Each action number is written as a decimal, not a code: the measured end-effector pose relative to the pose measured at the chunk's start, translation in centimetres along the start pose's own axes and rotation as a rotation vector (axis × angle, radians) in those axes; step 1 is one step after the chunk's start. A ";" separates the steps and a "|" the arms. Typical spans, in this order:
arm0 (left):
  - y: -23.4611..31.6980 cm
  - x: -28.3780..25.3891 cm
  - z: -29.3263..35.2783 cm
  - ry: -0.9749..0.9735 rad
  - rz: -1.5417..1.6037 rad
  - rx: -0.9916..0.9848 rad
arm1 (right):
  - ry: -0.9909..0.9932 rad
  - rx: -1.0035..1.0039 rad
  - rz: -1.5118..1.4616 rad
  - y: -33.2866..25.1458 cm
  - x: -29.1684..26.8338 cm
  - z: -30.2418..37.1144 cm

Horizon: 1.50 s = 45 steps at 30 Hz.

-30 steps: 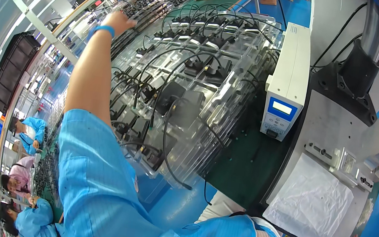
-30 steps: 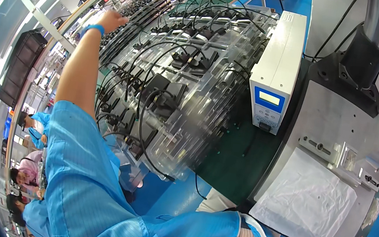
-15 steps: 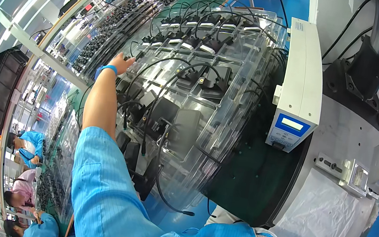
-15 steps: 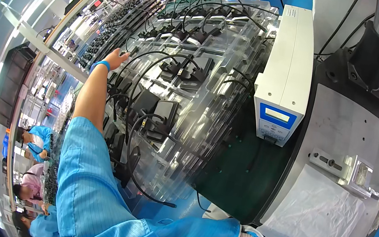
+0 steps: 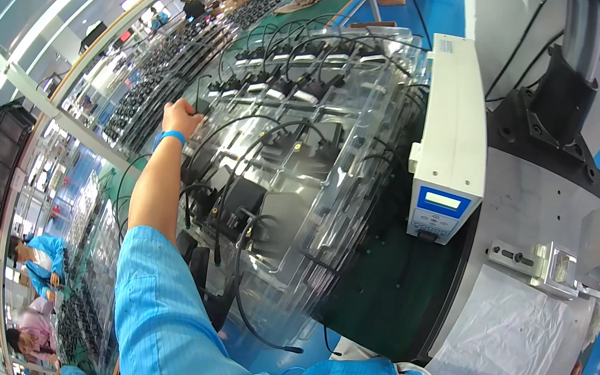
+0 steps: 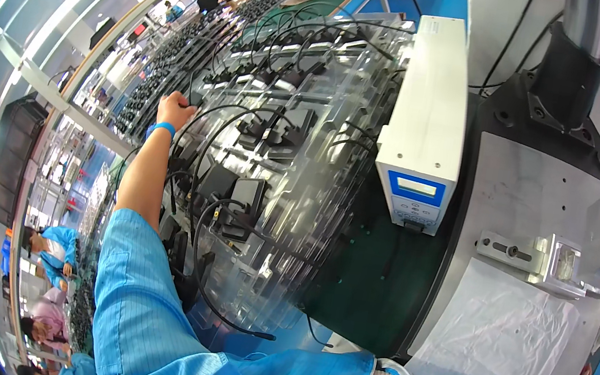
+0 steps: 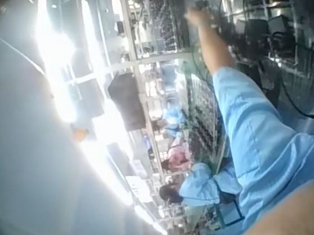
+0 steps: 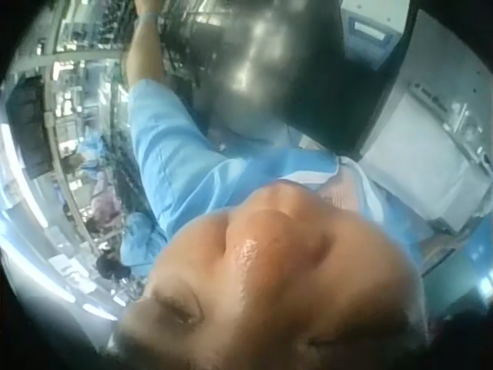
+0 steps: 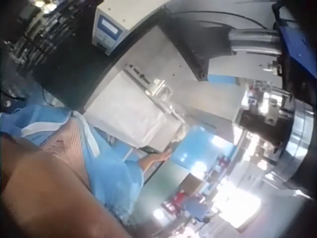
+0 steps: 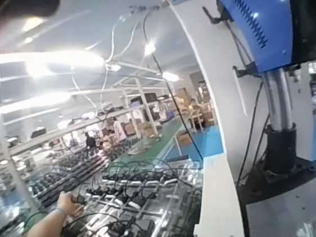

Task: Operating a press machine and handling cables to assemble and test electronic devices.

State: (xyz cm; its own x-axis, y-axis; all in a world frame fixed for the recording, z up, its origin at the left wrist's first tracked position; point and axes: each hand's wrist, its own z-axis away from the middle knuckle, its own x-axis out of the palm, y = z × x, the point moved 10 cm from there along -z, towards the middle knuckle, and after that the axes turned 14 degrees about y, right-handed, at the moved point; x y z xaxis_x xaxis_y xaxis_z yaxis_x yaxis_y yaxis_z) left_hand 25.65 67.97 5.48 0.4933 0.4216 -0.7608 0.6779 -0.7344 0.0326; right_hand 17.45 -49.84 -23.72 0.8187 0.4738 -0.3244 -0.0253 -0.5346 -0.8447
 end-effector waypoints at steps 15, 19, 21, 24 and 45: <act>3.7 -20.0 -0.5 0.288 0.744 -0.174 | 0.105 0.229 -0.305 -2.8 2.2 1.5; 11.2 -28.6 6.8 0.175 1.258 -0.096 | 0.111 0.174 -0.351 -4.7 2.8 1.6; 15.6 -30.4 11.8 0.059 1.374 -0.009 | 0.159 0.114 -0.292 -7.7 2.1 2.3; 22.9 -34.7 21.9 -0.296 1.460 0.087 | 0.222 -0.025 -0.320 -11.0 0.0 1.9; 41.0 -41.2 46.7 -0.716 1.743 0.784 | -0.739 -1.027 -0.646 -45.0 -4.3 15.9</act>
State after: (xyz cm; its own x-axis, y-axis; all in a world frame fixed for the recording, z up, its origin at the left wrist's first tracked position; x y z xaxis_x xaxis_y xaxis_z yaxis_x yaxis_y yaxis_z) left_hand 7.65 -4.35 7.85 -0.1647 -0.9359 -0.3115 -0.6078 -0.1524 0.7793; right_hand 5.94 -16.71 8.99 0.0343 0.9066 -0.4207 0.9150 -0.1978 -0.3516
